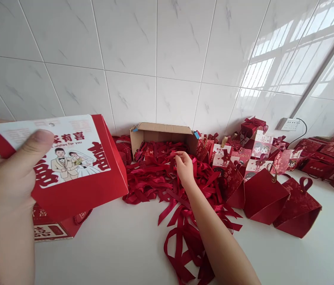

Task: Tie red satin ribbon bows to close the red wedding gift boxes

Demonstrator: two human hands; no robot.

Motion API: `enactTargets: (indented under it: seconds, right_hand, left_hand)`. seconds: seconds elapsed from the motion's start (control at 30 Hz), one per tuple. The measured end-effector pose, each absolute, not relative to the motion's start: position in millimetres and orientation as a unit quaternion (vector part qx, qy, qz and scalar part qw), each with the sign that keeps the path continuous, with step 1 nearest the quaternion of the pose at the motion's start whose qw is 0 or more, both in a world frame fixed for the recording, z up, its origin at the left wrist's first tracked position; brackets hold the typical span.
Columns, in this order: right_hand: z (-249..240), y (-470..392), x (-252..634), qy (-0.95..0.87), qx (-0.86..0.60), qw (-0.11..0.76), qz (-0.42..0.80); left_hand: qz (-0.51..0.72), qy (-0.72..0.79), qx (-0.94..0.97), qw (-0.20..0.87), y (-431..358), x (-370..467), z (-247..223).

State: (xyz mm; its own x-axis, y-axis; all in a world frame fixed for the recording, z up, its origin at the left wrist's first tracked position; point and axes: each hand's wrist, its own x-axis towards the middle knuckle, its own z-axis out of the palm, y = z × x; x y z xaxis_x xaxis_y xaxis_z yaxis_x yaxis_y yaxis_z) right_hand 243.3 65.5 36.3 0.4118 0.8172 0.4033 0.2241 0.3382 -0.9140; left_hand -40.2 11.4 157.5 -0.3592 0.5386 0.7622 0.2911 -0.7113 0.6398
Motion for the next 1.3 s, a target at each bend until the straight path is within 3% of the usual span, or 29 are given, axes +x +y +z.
enactTargets:
  seconds: [0.3, 0.4, 0.53, 0.7, 1.3]
  right_hand:
    - [56.6, 53.7, 235.6, -0.435, -0.404, 0.723, 0.353]
    - [70.8, 40.2, 229.2, -0.443, -0.364, 0.715, 0.4]
    - [93.2, 13.4, 218.7, -0.46, -0.273, 0.678, 0.504]
    - [110.2, -16.6, 202.6, -0.458, -0.171, 0.634, 0.599]
    - [120.8, -47.3, 185.6, -0.469, -0.126, 0.603, 0.634]
  left_hand:
    - [0.747, 0.389, 0.517, 0.149, 2.3, -23.4, 165.5]
    - [0.663, 0.376, 0.629, 0.156, 1.9, -26.7, 159.9]
    - [0.462, 0.258, 0.833, 0.157, -5.7, -24.0, 151.2]
    - [0.319, 0.148, 0.919, 0.177, -18.0, -8.5, 142.5]
    - [0.342, 0.153, 0.893, 0.251, -21.0, -1.5, 141.7]
